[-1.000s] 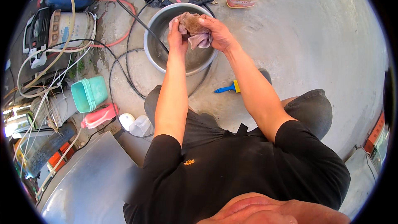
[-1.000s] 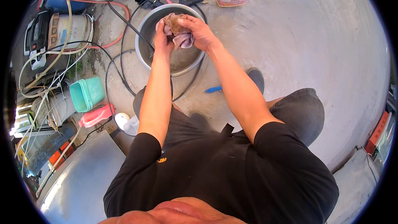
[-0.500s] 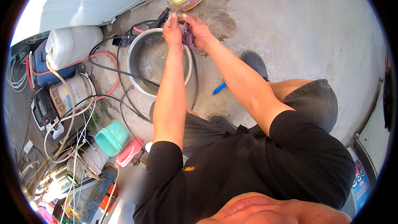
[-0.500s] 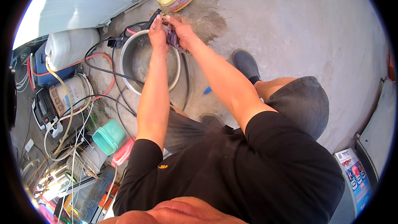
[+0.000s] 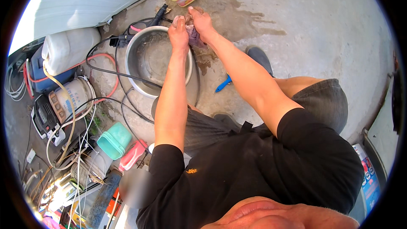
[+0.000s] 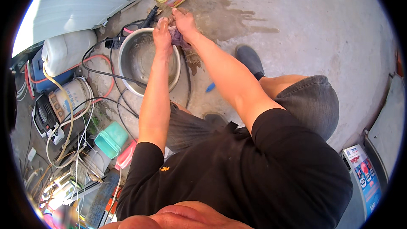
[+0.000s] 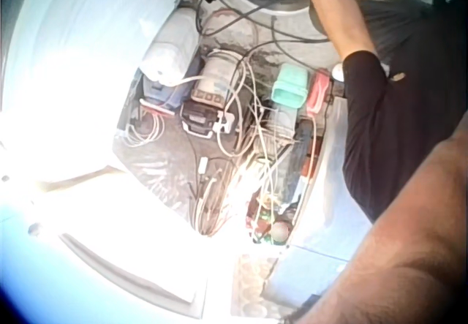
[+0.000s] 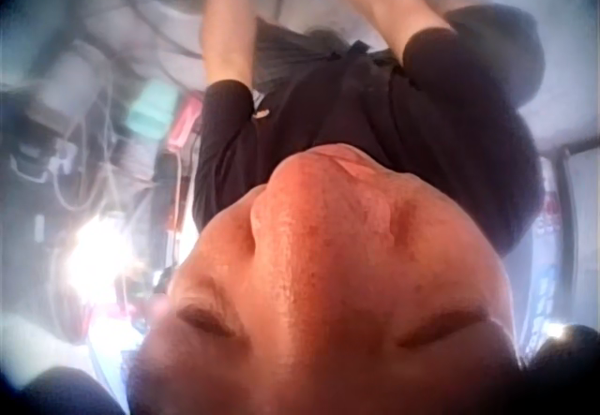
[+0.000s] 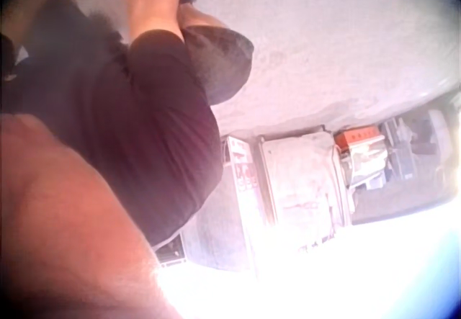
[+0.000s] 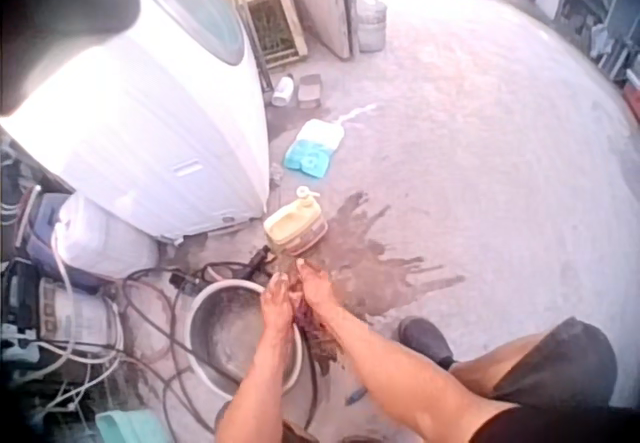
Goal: The person applies sealant using a caulking gun, removes a glass panel from a refrigerator, cleans the panel, and then washes a cloth in a basin of water.
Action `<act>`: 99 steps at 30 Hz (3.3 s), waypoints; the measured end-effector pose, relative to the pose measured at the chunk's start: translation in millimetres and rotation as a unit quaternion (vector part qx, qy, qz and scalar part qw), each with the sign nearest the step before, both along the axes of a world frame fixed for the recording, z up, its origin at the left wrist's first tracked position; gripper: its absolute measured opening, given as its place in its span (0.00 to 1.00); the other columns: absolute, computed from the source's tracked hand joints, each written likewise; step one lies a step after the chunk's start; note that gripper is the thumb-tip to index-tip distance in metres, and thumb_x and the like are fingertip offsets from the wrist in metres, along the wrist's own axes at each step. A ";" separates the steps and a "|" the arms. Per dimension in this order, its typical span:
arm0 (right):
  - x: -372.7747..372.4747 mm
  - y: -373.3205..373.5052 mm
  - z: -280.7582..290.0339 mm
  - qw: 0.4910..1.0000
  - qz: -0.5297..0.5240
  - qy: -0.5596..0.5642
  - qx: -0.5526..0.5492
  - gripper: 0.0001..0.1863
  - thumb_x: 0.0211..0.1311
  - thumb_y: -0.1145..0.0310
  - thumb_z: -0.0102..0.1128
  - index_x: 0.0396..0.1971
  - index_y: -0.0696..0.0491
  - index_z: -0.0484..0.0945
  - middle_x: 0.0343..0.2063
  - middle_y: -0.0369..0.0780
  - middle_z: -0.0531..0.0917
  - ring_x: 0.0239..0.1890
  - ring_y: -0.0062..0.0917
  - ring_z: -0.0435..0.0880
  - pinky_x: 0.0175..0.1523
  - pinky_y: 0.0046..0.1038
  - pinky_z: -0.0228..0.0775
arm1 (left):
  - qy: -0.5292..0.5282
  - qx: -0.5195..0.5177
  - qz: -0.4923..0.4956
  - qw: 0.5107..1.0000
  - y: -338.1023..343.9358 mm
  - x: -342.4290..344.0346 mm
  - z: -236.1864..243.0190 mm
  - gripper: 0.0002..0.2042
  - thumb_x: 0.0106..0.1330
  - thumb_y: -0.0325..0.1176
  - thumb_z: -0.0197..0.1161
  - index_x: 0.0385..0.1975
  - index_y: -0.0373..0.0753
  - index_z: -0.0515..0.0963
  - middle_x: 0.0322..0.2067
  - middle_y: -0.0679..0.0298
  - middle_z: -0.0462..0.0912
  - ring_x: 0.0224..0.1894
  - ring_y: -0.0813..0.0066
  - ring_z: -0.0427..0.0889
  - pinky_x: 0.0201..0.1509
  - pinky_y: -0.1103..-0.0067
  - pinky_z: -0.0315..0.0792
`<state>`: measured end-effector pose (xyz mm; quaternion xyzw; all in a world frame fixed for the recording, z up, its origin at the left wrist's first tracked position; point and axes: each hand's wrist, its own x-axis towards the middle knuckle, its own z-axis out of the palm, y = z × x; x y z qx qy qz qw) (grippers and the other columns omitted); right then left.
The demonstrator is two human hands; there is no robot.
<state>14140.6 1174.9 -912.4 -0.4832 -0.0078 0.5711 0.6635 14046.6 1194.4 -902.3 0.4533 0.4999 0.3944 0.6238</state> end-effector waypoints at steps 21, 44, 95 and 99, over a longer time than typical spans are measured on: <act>-101.9 -17.7 -11.4 0.766 0.411 -0.442 0.221 0.17 0.59 0.66 0.62 0.47 0.57 0.78 0.42 0.45 0.82 0.47 0.34 0.80 0.54 0.32 0.70 | 0.536 0.062 0.109 0.835 -0.8 -212.4 -80.5 0.27 0.62 0.48 0.61 0.43 0.25 0.73 0.46 0.37 0.72 0.50 0.39 0.72 0.56 0.60 0.66; -66.0 7.3 0.8 0.950 0.239 0.199 0.014 0.47 0.63 0.36 0.47 0.70 0.53 0.46 0.68 0.45 0.55 0.69 0.36 0.57 0.66 0.47 0.56 | -0.068 0.083 0.018 0.994 0.8 -118.1 157.9 0.18 0.57 0.29 0.54 0.46 0.28 0.72 0.44 0.51 0.79 0.46 0.61 0.80 0.54 0.70 0.74; 177.9 -3.7 -64.4 0.903 -0.184 -0.367 -0.131 0.20 0.63 0.56 0.57 0.30 0.62 0.82 0.26 0.44 0.85 0.30 0.30 0.83 0.38 0.31 0.73 | 0.399 0.451 -0.081 0.794 60.3 -29.7 189.8 0.15 0.65 0.45 0.62 0.36 0.37 0.81 0.27 0.56 0.84 0.28 0.65 0.83 0.37 0.74 0.74; 207.0 5.5 -119.0 0.972 -0.164 -0.158 -0.066 0.28 0.67 0.45 0.47 0.31 0.57 0.82 0.27 0.42 0.85 0.30 0.28 0.84 0.36 0.32 0.74 | 0.419 0.470 -0.063 0.775 70.8 -39.1 206.2 0.16 0.65 0.45 0.62 0.35 0.35 0.81 0.27 0.57 0.83 0.28 0.69 0.81 0.37 0.75 0.73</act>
